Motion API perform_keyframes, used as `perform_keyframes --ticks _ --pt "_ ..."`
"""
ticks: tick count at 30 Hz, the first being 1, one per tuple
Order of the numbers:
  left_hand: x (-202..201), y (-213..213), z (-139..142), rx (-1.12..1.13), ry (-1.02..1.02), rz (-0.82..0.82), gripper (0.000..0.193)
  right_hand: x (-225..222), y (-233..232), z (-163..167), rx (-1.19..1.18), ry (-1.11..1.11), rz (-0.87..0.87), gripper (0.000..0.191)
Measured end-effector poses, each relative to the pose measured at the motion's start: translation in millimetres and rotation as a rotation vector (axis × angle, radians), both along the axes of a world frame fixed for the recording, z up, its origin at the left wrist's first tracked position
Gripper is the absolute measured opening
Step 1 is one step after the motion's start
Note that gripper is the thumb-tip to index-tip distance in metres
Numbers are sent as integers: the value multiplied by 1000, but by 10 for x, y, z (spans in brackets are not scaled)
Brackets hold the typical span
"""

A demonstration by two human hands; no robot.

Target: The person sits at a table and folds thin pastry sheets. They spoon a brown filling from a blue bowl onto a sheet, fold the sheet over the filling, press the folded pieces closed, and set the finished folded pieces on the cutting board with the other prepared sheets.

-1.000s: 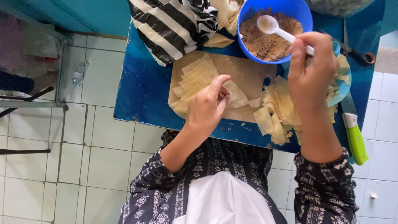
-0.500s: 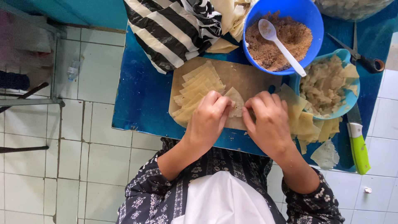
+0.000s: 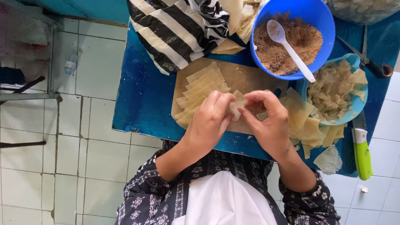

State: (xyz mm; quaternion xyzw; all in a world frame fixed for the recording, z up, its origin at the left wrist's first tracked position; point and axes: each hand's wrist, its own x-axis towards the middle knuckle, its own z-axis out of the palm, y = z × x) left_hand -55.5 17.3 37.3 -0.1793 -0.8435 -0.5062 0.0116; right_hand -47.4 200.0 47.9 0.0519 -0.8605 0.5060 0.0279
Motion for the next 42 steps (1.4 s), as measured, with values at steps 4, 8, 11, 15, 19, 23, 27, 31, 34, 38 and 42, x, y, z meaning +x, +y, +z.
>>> perform_keyframes --ticks 4,8,11,15,19,23,27,31,34,38,42 --pt "0 -5 28 5 5 -12 43 -19 -36 -48 59 74 29 29" --pt "13 -18 53 -7 57 -8 43 20 -49 -66 78 1 20 20" --pt "8 -41 62 -35 65 -21 43 102 -51 -75 -5 2 -8 17" --pt "0 -60 65 -44 79 -27 45 209 -23 -118 -129 26 -28 21" --pt "-1 -54 65 -50 122 -36 43 236 28 -188 -182 -70 -24 25" --pt "2 -69 67 -124 183 -60 26 217 35 -175 -133 -58 -12 24" --pt "43 -111 77 -236 253 -58 16 213 50 5 39 163 67 25" --pt "78 -110 84 -247 290 -50 13 217 40 156 317 275 140 27" --pt "96 -104 86 -243 313 -54 17 235 47 191 493 325 196 29" --pt "119 -117 86 -189 282 -85 34 229 84 158 562 393 201 23" --pt "123 -105 84 -137 298 -28 27 214 96 117 383 333 158 20"
